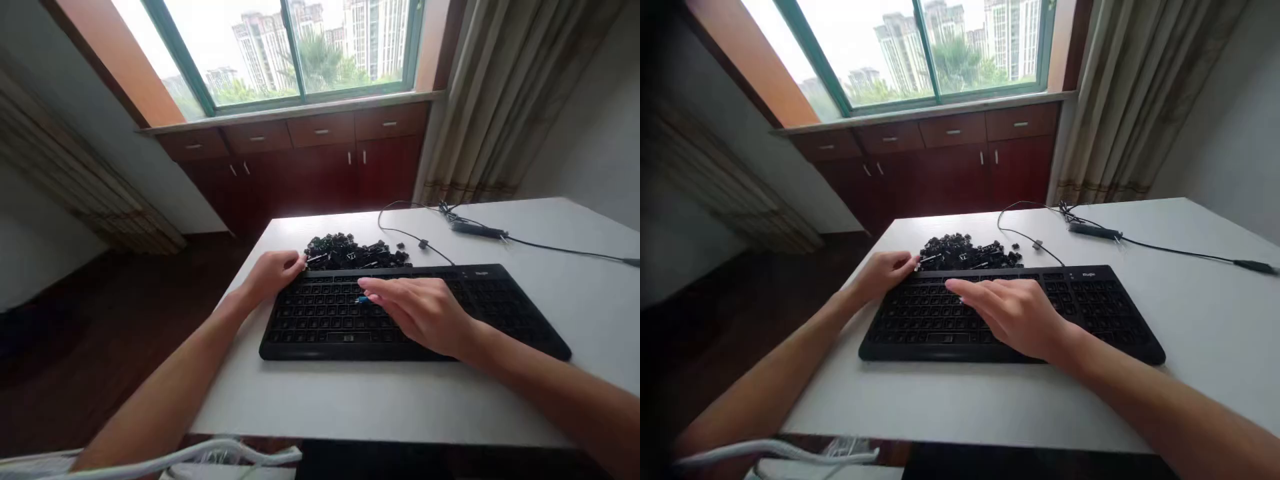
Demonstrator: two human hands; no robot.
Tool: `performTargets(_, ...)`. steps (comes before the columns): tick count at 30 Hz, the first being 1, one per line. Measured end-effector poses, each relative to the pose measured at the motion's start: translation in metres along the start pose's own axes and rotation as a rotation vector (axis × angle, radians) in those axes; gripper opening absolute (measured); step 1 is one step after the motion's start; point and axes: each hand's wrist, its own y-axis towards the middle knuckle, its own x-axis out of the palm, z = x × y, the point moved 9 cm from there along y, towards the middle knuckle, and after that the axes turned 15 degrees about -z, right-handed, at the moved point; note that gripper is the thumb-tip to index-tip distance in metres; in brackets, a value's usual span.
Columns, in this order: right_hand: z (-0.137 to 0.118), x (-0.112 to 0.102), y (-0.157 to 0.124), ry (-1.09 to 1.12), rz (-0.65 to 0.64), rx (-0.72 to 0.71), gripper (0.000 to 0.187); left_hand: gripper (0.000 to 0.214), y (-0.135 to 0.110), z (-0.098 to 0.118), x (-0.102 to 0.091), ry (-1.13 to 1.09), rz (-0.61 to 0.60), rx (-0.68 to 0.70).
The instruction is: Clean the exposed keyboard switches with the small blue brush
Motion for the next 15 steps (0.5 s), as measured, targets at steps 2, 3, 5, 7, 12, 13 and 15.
performTargets(2, -0.0022, -0.0011, -0.0005, -0.005, 0.009, -0.017, 0.051, 0.046, 0.0001, 0.0009, -0.0004, -0.004, 0.005, 0.004)
performTargets(3, -0.0029, -0.0013, -0.0007, -0.007, 0.01, -0.021, 0.05, 0.046, 0.0002, 0.0011, -0.0005, -0.005, 0.006, 0.004)
performTargets(5, -0.0032, -0.001, -0.0005, -0.01, 0.003, -0.022, 0.048, 0.046, 0.0002, 0.0013, -0.0006, -0.006, 0.005, -0.001)
performTargets(7, -0.0021, -0.0001, 0.0003, -0.011, -0.013, -0.011, 0.045, 0.047, 0.0001, 0.0011, -0.0005, -0.003, 0.001, -0.009)
performTargets(12, -0.005, -0.0056, 0.0002, -0.009, 0.027, -0.037, 0.046, 0.046, -0.0003, 0.0021, -0.0013, 0.009, 0.006, -0.01)
performTargets(13, -0.0058, -0.0062, 0.0, -0.008, 0.03, -0.042, 0.046, 0.046, -0.0002, 0.0022, -0.0012, 0.009, 0.005, -0.007)
performTargets(15, -0.0057, -0.0052, 0.0003, -0.01, 0.015, -0.032, 0.043, 0.046, 0.0001, 0.0022, -0.001, 0.009, 0.003, -0.003)
